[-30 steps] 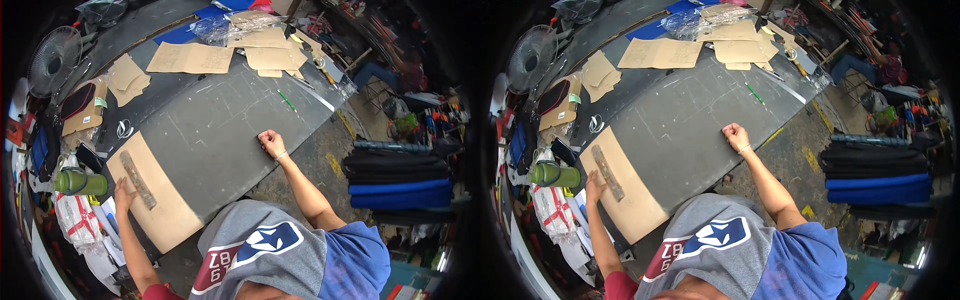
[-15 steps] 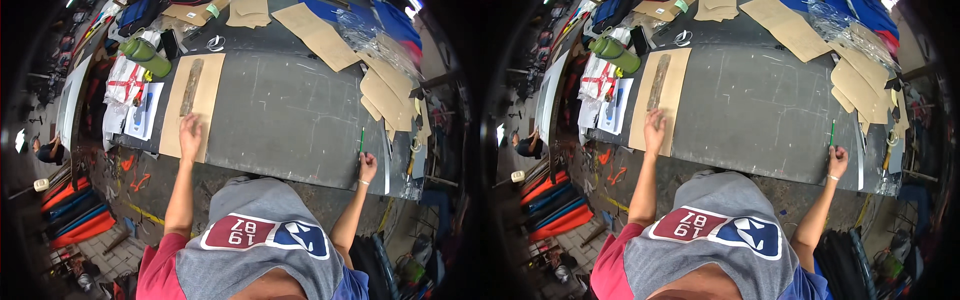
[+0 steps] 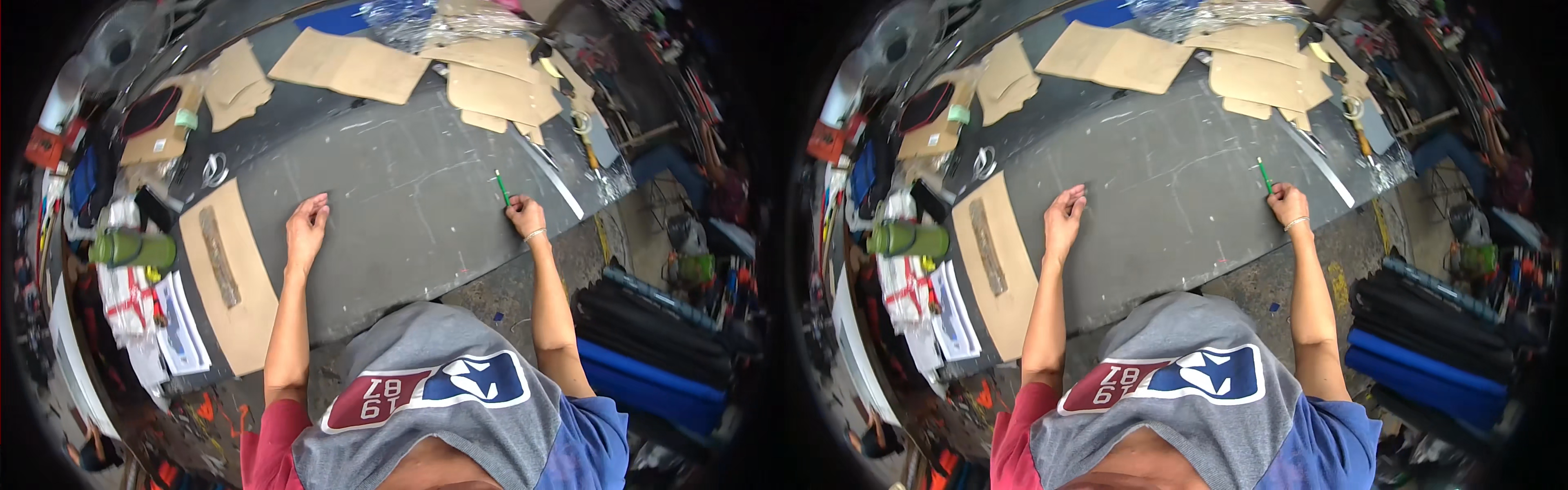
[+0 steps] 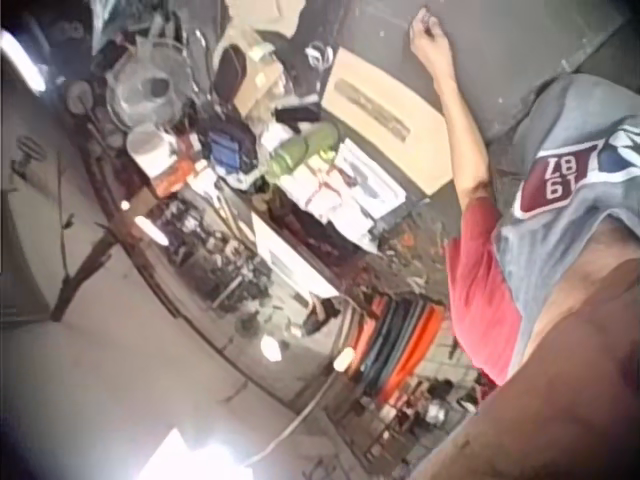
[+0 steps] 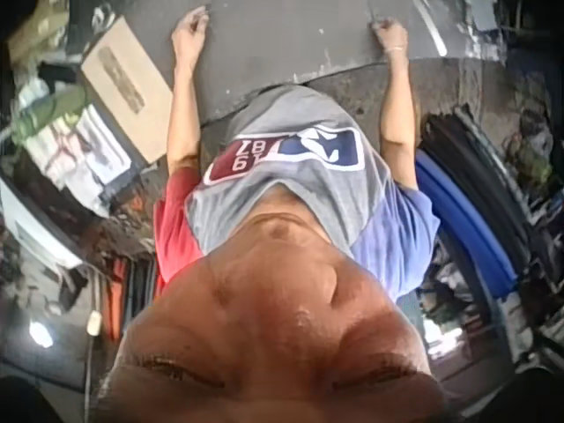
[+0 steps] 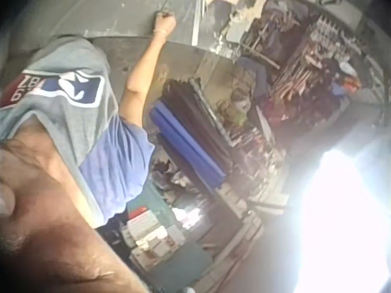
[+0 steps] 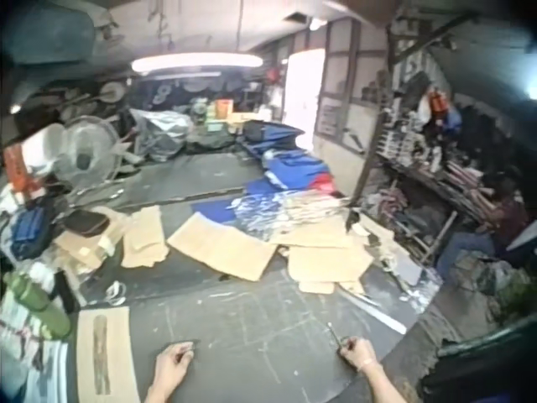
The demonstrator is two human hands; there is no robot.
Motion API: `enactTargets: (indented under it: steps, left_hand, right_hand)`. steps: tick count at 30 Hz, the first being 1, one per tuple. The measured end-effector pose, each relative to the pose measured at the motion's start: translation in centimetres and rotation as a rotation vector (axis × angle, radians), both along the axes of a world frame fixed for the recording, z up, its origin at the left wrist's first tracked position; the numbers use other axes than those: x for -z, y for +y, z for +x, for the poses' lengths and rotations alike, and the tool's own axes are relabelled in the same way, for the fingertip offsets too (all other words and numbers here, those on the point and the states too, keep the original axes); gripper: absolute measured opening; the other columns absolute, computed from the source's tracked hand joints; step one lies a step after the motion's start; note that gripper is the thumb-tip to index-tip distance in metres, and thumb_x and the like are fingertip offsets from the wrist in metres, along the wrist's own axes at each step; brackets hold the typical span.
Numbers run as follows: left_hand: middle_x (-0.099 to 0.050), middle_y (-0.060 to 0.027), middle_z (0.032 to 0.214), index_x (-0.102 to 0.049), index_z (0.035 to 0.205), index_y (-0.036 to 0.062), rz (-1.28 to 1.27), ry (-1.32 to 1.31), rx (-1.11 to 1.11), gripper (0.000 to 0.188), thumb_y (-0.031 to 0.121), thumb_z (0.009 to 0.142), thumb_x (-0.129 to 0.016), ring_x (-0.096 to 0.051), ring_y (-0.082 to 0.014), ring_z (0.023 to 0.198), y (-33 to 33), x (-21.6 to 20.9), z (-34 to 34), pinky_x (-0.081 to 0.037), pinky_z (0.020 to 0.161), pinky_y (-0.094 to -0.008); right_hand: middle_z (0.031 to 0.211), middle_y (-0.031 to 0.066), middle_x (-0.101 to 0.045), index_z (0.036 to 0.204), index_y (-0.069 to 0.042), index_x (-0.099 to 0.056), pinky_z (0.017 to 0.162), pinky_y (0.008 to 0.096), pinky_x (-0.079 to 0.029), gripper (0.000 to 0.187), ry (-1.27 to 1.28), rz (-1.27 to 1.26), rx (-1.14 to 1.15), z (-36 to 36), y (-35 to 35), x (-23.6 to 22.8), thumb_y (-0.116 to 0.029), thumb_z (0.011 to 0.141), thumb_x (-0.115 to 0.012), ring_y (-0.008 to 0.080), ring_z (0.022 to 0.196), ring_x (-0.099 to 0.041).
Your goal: Tracing cardboard templates onto a material surface using a marker and ruler in a workshop.
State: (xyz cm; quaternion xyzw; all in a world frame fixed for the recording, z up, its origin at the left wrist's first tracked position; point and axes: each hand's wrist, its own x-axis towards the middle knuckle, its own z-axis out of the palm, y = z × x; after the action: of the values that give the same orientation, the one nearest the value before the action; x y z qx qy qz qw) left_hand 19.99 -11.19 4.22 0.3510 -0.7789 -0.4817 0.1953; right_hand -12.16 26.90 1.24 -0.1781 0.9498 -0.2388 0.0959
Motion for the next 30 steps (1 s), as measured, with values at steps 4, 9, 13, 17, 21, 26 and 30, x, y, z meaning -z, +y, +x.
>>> enactTargets:
  steps: [4,9,13,17,21,26,30]
  left_hand:
    - [-0.071,-0.0133,0.116,-0.064,0.126,0.0021,0.04,-0.013,0.198,0.031,0.006,0.095,-0.064,-0.07,-0.0167,0.1,0.8,-0.6,-7.8,-0.055,0.089,-0.0287]
    - [-0.06,-0.0175,0.131,-0.062,0.128,0.0052,-0.161,-0.084,0.287,0.038,0.006,0.091,-0.068,-0.063,-0.026,0.115,2.9,-1.3,-17.5,-0.054,0.094,-0.035]
    - [-0.051,-0.0199,0.139,-0.058,0.133,0.0065,-0.579,-0.102,0.166,0.053,0.012,0.084,-0.075,-0.047,-0.0396,0.129,1.0,2.3,-24.6,-0.036,0.112,-0.0456]
    - [-0.049,-0.0172,0.144,-0.053,0.137,0.0053,-0.763,-0.185,-0.049,0.059,0.019,0.085,-0.076,-0.045,-0.0365,0.133,-1.1,4.2,-29.6,-0.037,0.111,-0.0478]
    - [-0.063,-0.0169,0.132,-0.059,0.135,0.0066,-0.669,-0.326,-0.088,0.053,0.032,0.09,-0.071,-0.06,-0.034,0.12,-2.0,4.4,-32.3,-0.044,0.105,-0.0426]
    - [-0.07,-0.017,0.115,-0.071,0.119,0.0091,-0.588,-0.454,-0.153,0.032,0.031,0.099,-0.059,-0.067,-0.0323,0.107,-2.8,4.4,-33.5,-0.048,0.096,-0.0409]
    - [-0.069,-0.0189,0.113,-0.067,0.117,-0.0018,-0.435,-0.001,-0.352,0.036,0.029,0.103,-0.056,-0.065,-0.0296,0.101,-3.3,4.0,-33.4,-0.049,0.093,-0.0355]
  right_hand:
    - [0.073,0.0012,-0.067,0.091,-0.003,-0.071,0.057,0.0269,-0.049,0.015,-0.285,-0.271,0.079,0.0,2.0,-0.1,-0.014,0.08,-0.071,0.0079,0.062,-0.059]
    - [0.075,0.0025,-0.061,0.098,-0.006,-0.054,0.053,0.0279,-0.05,0.013,-0.491,-0.701,0.216,-2.3,4.3,-0.1,-0.01,0.088,-0.062,0.0139,0.06,-0.062]
    - [0.078,0.0048,-0.057,0.099,-0.007,-0.049,0.057,0.0289,-0.052,0.007,-0.507,-0.903,0.288,-8.0,5.2,-1.0,-0.01,0.095,-0.045,0.0138,0.065,-0.06]
    - [0.084,0.0034,-0.062,0.105,-0.001,-0.061,0.066,0.0262,-0.051,0.021,-0.563,-0.962,0.278,-14.9,5.9,-0.3,-0.008,0.095,-0.043,0.0116,0.071,-0.06]
    - [0.092,0.0026,-0.068,0.109,0.001,-0.067,0.064,0.0227,-0.049,0.024,-0.552,-0.851,0.147,-19.7,5.0,-0.7,0.001,0.094,-0.048,0.0074,0.07,-0.059]
    - [0.092,0.0002,-0.07,0.106,-0.002,-0.07,0.057,0.0229,-0.047,0.017,-0.595,-0.793,0.155,-23.6,3.5,-0.1,-0.009,0.097,-0.057,0.0056,0.064,-0.056]
    - [0.096,0.0035,-0.072,0.111,0.0,-0.07,0.056,0.024,-0.047,0.021,-0.482,-0.822,0.078,-26.0,1.0,1.2,-0.012,0.097,-0.059,0.0071,0.06,-0.057]
